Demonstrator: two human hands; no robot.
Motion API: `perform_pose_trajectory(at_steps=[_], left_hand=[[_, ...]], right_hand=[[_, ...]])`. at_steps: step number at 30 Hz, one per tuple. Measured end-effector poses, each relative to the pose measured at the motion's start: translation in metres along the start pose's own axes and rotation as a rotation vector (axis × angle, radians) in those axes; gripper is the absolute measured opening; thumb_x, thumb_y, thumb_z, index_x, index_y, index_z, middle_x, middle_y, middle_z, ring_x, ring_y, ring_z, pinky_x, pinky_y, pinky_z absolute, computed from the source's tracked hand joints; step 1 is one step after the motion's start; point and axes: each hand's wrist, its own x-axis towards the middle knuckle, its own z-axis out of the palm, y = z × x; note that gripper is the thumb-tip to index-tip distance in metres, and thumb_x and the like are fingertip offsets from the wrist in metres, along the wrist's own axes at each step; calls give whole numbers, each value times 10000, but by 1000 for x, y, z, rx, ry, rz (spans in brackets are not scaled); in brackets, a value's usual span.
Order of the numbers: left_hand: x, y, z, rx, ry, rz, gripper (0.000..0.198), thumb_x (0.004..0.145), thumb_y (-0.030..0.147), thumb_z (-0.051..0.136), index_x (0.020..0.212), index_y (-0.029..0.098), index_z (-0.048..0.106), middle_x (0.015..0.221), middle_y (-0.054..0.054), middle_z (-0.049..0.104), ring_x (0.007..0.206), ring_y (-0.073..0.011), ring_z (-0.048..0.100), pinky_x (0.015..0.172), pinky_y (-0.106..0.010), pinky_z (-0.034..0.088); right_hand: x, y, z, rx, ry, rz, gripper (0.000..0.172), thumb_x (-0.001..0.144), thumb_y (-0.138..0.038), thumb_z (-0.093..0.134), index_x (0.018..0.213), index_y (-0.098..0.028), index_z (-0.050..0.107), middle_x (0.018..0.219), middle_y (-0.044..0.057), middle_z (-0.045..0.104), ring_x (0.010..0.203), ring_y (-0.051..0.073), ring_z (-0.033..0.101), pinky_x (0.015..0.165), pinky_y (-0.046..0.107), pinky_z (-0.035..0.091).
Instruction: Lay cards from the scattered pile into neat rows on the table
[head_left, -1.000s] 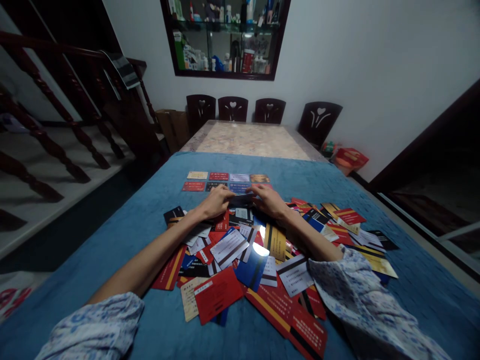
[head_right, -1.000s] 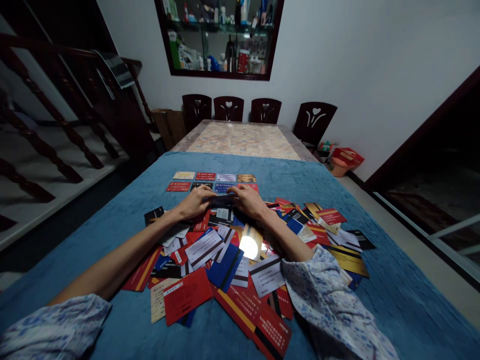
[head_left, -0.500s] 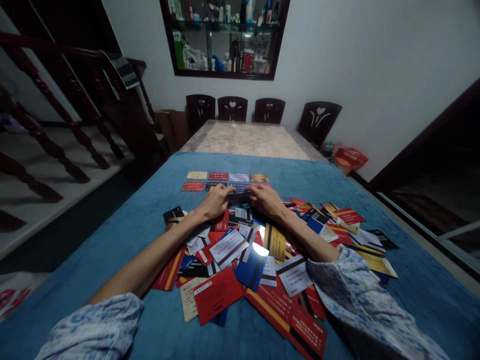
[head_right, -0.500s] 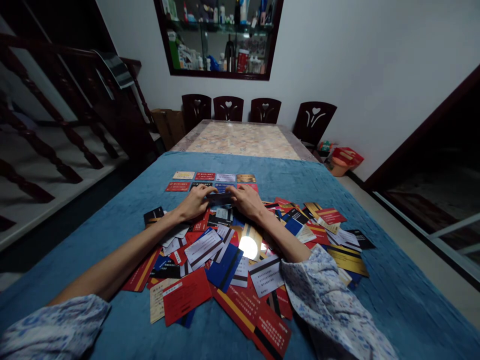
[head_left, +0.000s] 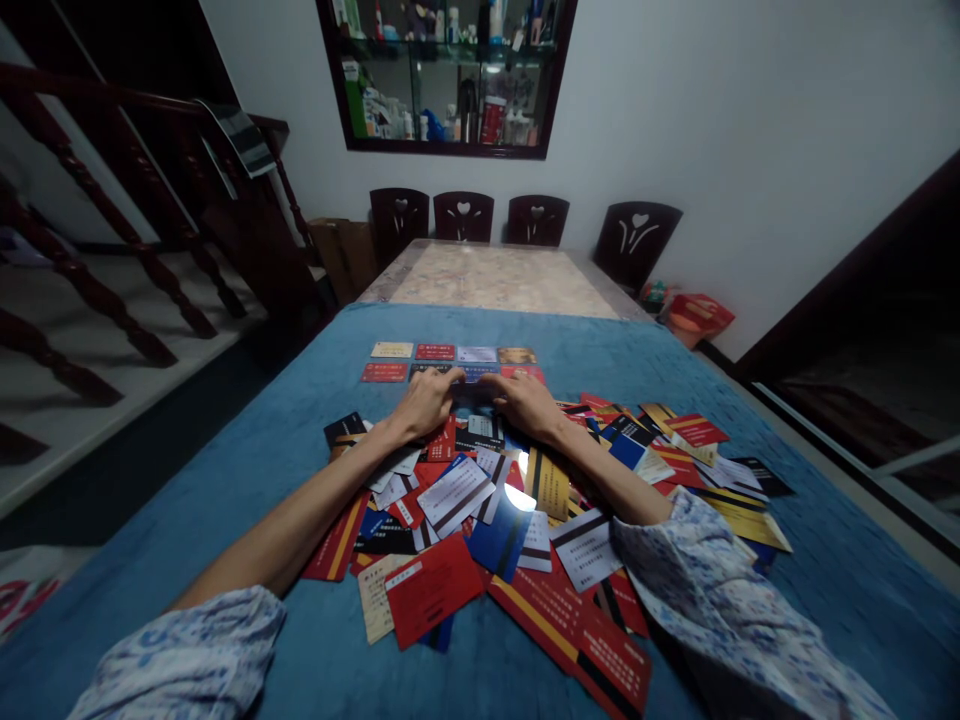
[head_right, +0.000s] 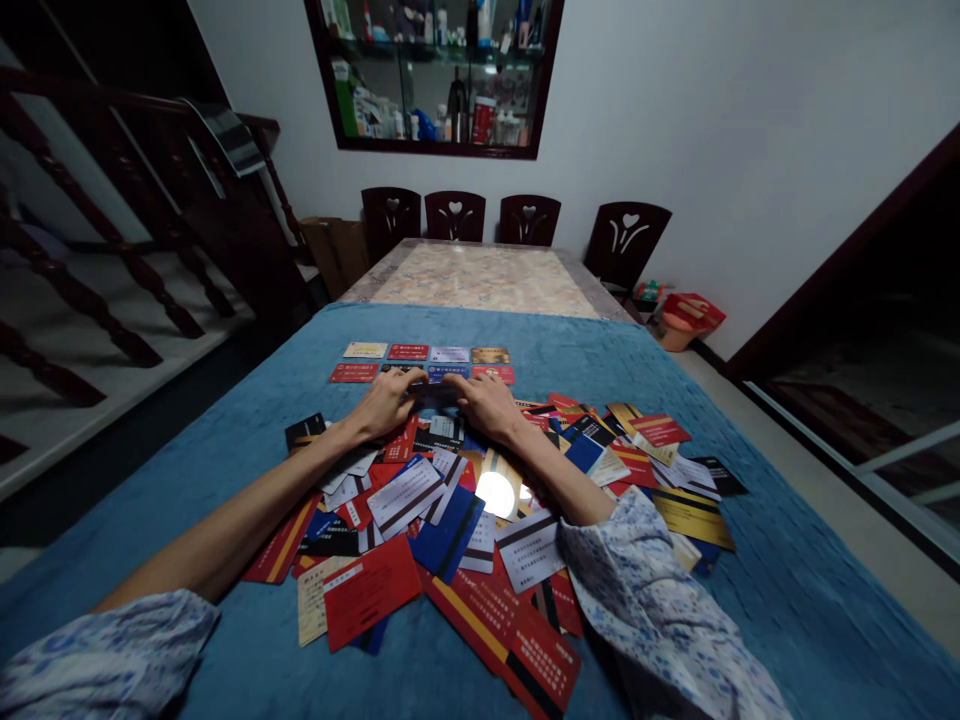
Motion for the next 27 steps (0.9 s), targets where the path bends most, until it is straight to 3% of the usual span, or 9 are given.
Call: perform_pose_trajectory(at_steps=[9,18,27], left_hand=[[0,-1,4,-65,61,-24,375,901,127,433,1239,191,581,1095,-107,686,1008,-270,585,921,-419,465],[0,-1,6,-105,51,-25,427,850,149,534,1277,174,552,1235,-115,665,1105,-291,551,963,-450,439],[2,-5,10,-79,17,-33,566,822,229,624,1369,143,506,1306,-157,624,1170,-321,516,989,-497,435]], right_hand=[[1,-5,-2,-29,-8,29,528,907,-213,594,1429,-191,516,1249,173,626,1166,316,509,956,436,409],[2,3,2,-35,33,3,605,899,-317,632,1473,-215,471,1227,164,564,1105,310,462,915,431,422],[1,0,-2,-38,-9,33,608,918,-375,629,1476,-196,464,1294,205,547,1186,341,449,944,465,406]])
